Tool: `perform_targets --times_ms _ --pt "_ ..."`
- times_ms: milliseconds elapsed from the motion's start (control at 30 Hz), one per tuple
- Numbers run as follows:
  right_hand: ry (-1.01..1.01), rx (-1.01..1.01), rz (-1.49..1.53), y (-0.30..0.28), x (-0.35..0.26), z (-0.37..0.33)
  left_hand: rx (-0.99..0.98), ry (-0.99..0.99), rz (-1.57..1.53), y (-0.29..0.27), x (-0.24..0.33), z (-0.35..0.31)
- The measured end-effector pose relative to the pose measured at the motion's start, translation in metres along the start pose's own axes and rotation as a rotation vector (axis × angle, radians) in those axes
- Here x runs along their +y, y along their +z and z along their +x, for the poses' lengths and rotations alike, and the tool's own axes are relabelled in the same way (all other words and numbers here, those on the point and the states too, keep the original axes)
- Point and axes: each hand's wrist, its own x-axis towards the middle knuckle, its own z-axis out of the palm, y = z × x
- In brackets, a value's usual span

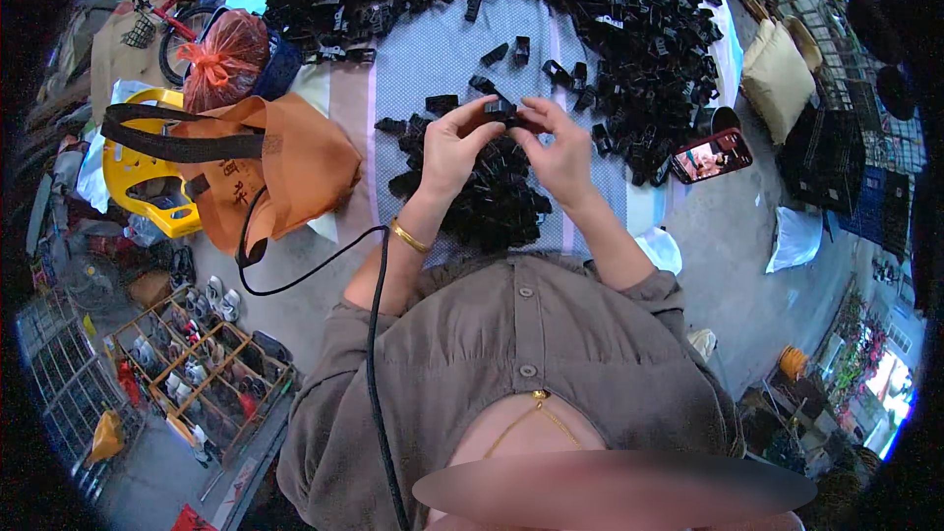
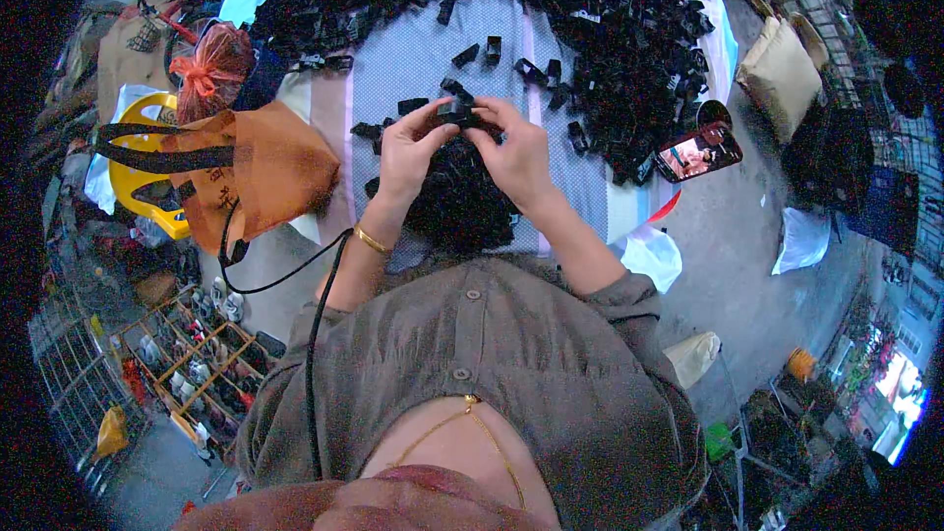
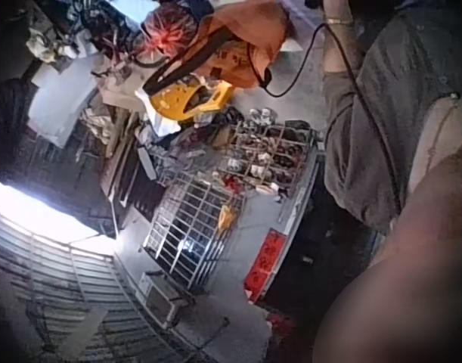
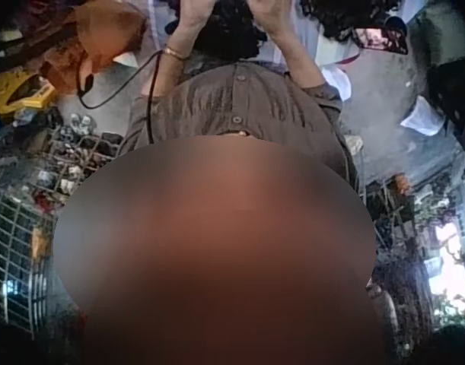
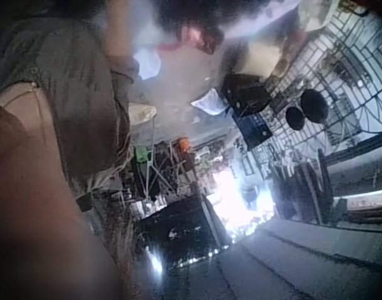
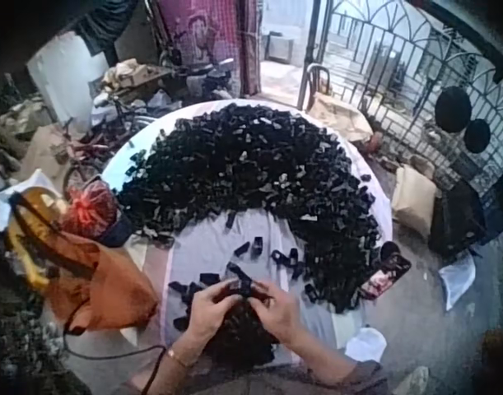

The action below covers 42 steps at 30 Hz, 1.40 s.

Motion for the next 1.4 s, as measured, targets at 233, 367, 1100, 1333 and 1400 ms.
perform_targets --times_ms 233,367,1100,1333,1400 --pt "-0.406 0.134 -0.310 0.018 0.013 0.011 0.158 0.030 -0.328 0.014 -0.016 0.013" --pt "-0.507 0.112 -0.346 0.018 0.032 0.026 0.132 0.019 -0.247 0.000 -0.013 0.025" --pt "-0.344 0.156 -0.538 -0.012 0.122 0.202 0.088 0.072 0.804 0.000 -0.060 0.149" --pt "0.441 -0.161 0.598 -0.017 0.069 0.081 -0.034 -0.092 0.015 0.004 -0.030 0.096" --pt "0.478 -0.147 0.740 -0.010 0.065 0.054 -0.019 -0.130 -0.056 0.006 -0.037 0.083"
